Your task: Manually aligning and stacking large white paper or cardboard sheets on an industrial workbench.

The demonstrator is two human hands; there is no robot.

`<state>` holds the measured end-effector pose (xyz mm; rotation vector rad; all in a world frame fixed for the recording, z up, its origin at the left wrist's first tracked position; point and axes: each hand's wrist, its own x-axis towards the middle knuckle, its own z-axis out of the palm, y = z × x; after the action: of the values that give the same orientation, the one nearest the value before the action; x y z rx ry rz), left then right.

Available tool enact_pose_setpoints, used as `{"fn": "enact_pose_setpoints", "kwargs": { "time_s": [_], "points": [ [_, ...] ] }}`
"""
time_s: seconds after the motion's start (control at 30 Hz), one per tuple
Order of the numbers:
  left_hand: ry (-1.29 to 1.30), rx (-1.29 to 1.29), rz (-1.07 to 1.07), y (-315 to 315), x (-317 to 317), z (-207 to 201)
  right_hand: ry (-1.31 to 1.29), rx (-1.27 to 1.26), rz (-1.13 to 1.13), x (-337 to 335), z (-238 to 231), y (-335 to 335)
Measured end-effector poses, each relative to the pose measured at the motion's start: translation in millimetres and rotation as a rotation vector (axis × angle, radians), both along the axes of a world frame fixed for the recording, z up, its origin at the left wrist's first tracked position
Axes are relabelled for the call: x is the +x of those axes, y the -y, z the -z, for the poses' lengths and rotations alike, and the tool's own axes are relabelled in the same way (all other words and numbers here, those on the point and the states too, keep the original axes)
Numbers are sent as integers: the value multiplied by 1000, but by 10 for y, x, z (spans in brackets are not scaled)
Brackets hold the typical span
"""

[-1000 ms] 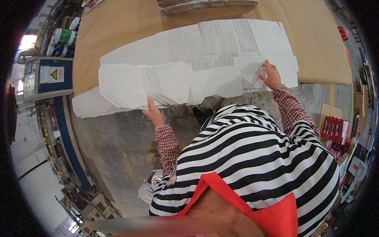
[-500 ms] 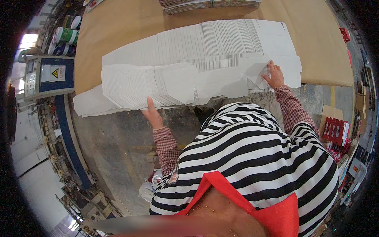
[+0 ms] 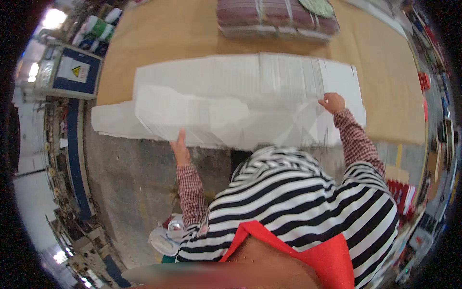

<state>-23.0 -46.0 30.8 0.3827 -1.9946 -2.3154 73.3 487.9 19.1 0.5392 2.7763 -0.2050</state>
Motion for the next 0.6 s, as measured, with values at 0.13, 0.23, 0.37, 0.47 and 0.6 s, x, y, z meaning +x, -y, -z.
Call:
{"fn": "enact_pose_setpoints", "kwargs": {
  "time_s": [0.13, 0.23, 0.37, 0.47, 0.6],
  "points": [
    [351, 519, -39, -62, 55, 475, -455, -91, -111, -900, 208, -252],
    [326, 516, -61, -64, 103, 898, -331, -105, -159, -1510, 163, -119],
    [330, 512, -77, -38, -15, 883, 99, -241, -40, -1951, 19, 109],
    [228, 430, -127, -16, -50, 930, -15, -133, -135, -1991, 119, 183],
    [342, 480, -118, -95, -174, 804, -167, -214, -148, -1990, -6, 8]
  ]
}}
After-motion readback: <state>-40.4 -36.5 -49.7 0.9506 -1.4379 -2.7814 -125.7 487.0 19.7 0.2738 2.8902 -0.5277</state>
